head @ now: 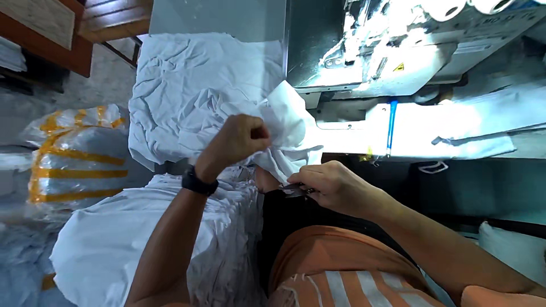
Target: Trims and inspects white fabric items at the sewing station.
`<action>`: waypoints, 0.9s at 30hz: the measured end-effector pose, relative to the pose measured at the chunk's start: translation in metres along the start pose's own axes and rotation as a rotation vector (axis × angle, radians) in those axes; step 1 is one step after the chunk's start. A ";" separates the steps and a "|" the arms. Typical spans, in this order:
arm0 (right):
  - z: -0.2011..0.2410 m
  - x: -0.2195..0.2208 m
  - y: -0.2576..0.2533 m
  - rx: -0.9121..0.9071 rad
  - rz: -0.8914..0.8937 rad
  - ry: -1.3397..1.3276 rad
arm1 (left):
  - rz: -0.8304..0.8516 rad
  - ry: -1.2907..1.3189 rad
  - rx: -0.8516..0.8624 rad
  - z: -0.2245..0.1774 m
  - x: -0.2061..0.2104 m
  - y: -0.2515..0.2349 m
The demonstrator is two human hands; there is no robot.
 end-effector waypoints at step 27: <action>0.003 -0.029 0.004 -0.082 -0.449 0.239 | -0.336 -0.175 0.354 -0.072 0.025 0.033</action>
Point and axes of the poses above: each hand's wrist, its own y-axis away from the middle knuckle, its own x-axis out of the palm, z = x × y, the point moved 5 cm from there along -y, towards the middle knuckle, and after that the axes turned 3 degrees about x, right-handed, at the moved point
